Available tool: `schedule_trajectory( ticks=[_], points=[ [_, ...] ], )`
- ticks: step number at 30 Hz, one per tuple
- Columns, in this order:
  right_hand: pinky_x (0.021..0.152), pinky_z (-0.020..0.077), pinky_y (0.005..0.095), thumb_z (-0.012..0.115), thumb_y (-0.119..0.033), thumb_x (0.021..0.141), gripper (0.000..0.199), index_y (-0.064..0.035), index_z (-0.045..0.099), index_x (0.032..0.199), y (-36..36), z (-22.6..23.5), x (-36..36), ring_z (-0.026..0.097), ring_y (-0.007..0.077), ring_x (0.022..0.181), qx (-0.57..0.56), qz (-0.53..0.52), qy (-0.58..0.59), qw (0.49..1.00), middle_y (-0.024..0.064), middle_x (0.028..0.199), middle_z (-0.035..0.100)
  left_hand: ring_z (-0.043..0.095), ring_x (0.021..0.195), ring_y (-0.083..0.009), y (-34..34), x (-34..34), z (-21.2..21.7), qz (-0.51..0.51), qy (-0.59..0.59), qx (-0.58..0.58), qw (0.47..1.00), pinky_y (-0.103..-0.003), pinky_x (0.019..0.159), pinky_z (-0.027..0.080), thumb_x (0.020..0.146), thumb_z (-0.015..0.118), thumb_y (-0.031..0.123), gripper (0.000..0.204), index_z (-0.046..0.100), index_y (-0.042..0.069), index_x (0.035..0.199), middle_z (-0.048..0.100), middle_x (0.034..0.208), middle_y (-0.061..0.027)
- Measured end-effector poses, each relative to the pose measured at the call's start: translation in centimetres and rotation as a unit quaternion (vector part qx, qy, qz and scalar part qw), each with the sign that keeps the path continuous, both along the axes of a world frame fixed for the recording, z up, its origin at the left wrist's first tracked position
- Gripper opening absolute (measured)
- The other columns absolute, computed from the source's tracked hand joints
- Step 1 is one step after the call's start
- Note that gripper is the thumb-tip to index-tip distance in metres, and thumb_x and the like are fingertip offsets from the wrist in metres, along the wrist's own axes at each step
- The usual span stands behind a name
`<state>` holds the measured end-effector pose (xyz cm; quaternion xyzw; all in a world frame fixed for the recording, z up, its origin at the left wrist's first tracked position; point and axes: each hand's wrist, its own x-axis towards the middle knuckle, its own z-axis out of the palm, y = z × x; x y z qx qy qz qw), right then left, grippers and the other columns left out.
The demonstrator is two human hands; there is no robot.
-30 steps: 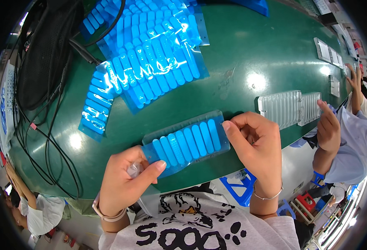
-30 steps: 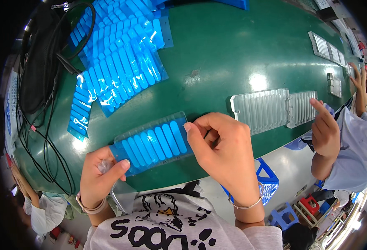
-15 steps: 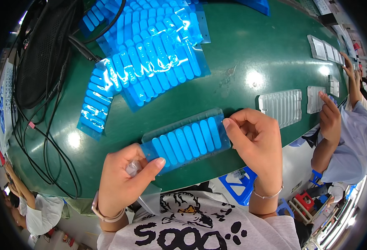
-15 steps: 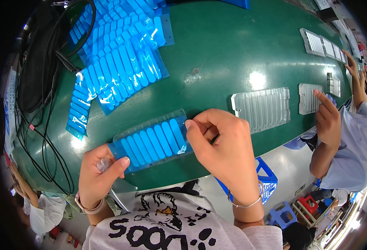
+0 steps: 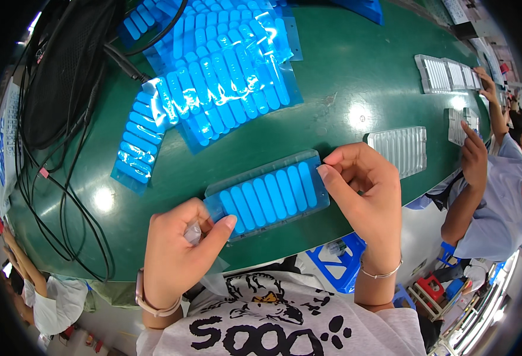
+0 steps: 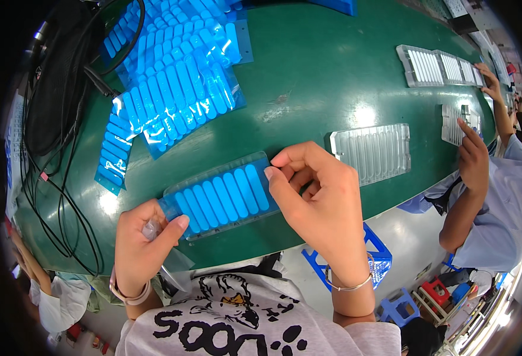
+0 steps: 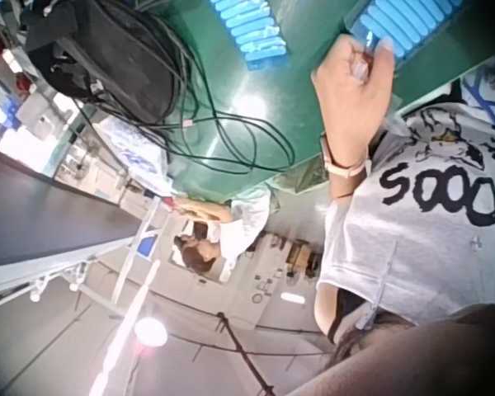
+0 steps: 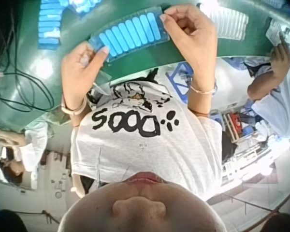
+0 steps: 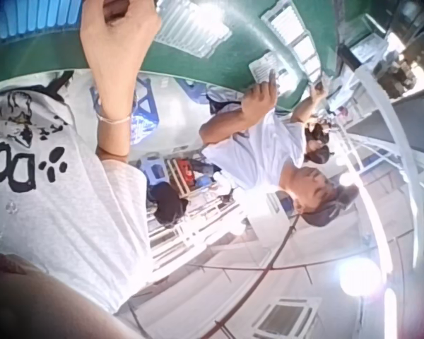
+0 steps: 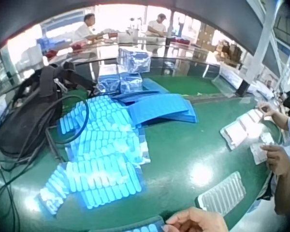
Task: Assembling small white components into plastic trays and applying blue adhesive strips.
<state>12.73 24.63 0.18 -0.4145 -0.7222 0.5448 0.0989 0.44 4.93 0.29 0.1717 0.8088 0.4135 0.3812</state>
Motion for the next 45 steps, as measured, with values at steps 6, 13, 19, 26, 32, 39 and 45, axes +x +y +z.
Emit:
schedule_trajectory(
  ticks=[6, 13, 19, 26, 32, 39, 45],
  points=[
    [0.05, 0.0432, 0.0253, 0.067, 0.004, 0.068, 0.014, -0.0036, 0.063, 0.079, 0.2, -0.5, 0.1, 0.056, 0.0152, 0.06, 0.256, 0.136, 0.053, 0.956, 0.0041, 0.07, 0.059, 0.045, 0.045, -0.0056, -0.1, -0.1, 0.1, -0.003, -0.007, 0.001, 1.0, -0.023, 0.043, 0.033, 0.076, 0.073, 0.011, 0.026, 0.054, 0.0, 0.063, 0.056, 0.052, -0.0053],
    [0.05, 0.0443, 0.0298, 0.069, 0.004, 0.064, 0.018, -0.0057, 0.063, 0.078, 0.4, -0.3, -0.1, 0.053, 0.02, 0.061, 0.401, 0.217, 0.051, 0.888, 0.0035, 0.073, 0.057, 0.048, 0.046, -0.0059, -0.7, -0.3, -0.3, 0.001, -0.039, 0.018, 0.999, -0.023, 0.043, 0.035, 0.076, 0.074, 0.011, 0.023, 0.057, -0.001, 0.066, 0.057, 0.053, -0.0058],
    [0.057, 0.0436, 0.0315, 0.067, 0.003, 0.064, 0.018, -0.007, 0.062, 0.078, 1.0, 0.5, -0.5, 0.052, 0.0209, 0.066, 0.391, 0.26, 0.009, 0.883, 0.0029, 0.076, 0.056, 0.05, 0.047, -0.0054, -0.2, -0.5, 0.3, -0.013, -0.052, -0.011, 0.998, -0.022, 0.044, 0.036, 0.075, 0.076, 0.011, 0.022, 0.06, -0.001, 0.066, 0.057, 0.052, -0.004],
    [0.077, 0.0422, 0.0366, 0.063, -0.009, 0.068, 0.02, -0.0061, 0.066, 0.087, -2.2, 0.7, -0.6, 0.059, 0.0171, 0.09, 0.449, 0.431, 0.109, 0.775, 0.0036, 0.103, 0.063, 0.05, 0.047, -0.0035, 0.0, -0.8, 0.5, -0.006, -0.071, -0.029, 0.997, -0.019, 0.043, 0.033, 0.074, 0.076, 0.009, 0.021, 0.061, -0.001, 0.063, 0.056, 0.051, -0.0023],
    [0.102, 0.0357, 0.0506, 0.061, -0.019, 0.078, 0.026, -0.0048, 0.067, 0.099, -3.1, 0.3, -0.3, 0.053, 0.0225, 0.117, 0.417, 0.506, 0.087, 0.75, 0.0101, 0.121, 0.059, 0.044, 0.046, -0.0021, 0.0, -1.1, 0.5, -0.037, -0.023, -0.023, 0.999, -0.02, 0.041, 0.03, 0.074, 0.076, 0.01, 0.021, 0.061, -0.001, 0.064, 0.053, 0.049, -0.0006],
    [0.106, 0.0313, 0.0493, 0.056, -0.041, 0.084, 0.054, 0.003, 0.059, 0.114, -2.3, 0.5, -1.1, 0.047, 0.0287, 0.125, 0.374, 0.553, 0.074, 0.741, 0.0154, 0.127, 0.054, 0.042, 0.046, -0.0018, -0.3, -1.2, 0.2, -0.032, -0.053, -0.024, 0.998, -0.02, 0.041, 0.028, 0.074, 0.076, 0.009, 0.022, 0.06, -0.001, 0.063, 0.051, 0.049, 0.0],
    [0.111, 0.0241, 0.0466, 0.05, -0.051, 0.084, 0.067, 0.0017, 0.052, 0.124, -2.3, -0.7, -1.0, 0.037, 0.0284, 0.132, 0.352, 0.588, 0.05, 0.727, 0.0151, 0.137, 0.045, 0.043, 0.046, -0.0018, -0.3, -1.4, 0.1, -0.034, -0.071, -0.031, 0.996, -0.02, 0.041, 0.029, 0.075, 0.075, 0.01, 0.021, 0.06, -0.001, 0.064, 0.051, 0.049, -0.0001]
  ],
)
